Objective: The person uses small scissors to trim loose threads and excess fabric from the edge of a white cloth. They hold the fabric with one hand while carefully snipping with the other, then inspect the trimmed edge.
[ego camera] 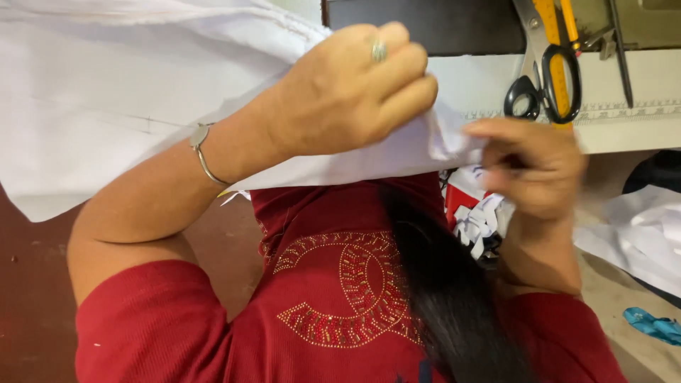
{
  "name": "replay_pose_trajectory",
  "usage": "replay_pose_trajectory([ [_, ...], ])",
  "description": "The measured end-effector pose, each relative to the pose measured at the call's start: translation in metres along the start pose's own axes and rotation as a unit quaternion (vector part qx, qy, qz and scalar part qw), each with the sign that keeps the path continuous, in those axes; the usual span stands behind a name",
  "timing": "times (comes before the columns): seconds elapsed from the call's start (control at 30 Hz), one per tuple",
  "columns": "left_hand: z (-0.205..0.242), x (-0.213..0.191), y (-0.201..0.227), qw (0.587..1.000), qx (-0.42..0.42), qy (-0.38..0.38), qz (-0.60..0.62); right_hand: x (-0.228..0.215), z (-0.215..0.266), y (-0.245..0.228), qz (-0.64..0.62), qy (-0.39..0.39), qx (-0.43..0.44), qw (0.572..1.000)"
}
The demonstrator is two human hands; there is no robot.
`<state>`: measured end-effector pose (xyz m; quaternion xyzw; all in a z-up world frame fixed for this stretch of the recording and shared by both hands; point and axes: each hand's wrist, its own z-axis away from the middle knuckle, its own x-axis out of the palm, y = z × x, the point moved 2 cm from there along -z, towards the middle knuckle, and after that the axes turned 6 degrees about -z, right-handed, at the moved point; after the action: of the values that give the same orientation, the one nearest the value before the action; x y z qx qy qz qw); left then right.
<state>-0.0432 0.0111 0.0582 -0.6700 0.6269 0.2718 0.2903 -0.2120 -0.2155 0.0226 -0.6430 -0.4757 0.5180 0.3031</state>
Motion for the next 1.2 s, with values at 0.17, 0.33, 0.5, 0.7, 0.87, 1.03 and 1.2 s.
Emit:
replay_pose_trajectory([
  [0.17, 0.002, -0.018, 0.013, 0.989, 0.105, 0.088, -0.062, -0.002, -0.016, -0.022, -0.076, 0.109, 0.078, 0.988],
  [0.33, -0.002, -0.024, 0.015, 0.984, 0.109, 0.127, -0.058, 0.024, -0.03, -0.038, 0.047, 0.01, 0.151, 0.987],
  [0.5, -0.001, -0.024, 0.015, 0.986, 0.104, 0.12, -0.06, 0.03, -0.021, -0.032, 0.129, -0.031, 0.139, 0.981],
  [0.7, 0.0, -0.023, 0.013, 0.987, 0.091, 0.12, -0.053, 0.03, -0.007, -0.023, 0.167, -0.034, 0.075, 0.982],
  [0.87, 0.001, -0.023, 0.014, 0.989, 0.077, 0.12, -0.046, 0.035, -0.006, -0.021, 0.184, -0.019, 0.053, 0.981],
  [1.03, 0.0, -0.023, 0.014, 0.988, 0.07, 0.126, -0.047, 0.039, -0.014, -0.024, 0.181, -0.023, 0.028, 0.983],
  [1.2, 0.001, -0.022, 0.015, 0.99, 0.062, 0.123, -0.041, 0.043, -0.017, -0.022, 0.177, -0.021, 0.02, 0.984],
])
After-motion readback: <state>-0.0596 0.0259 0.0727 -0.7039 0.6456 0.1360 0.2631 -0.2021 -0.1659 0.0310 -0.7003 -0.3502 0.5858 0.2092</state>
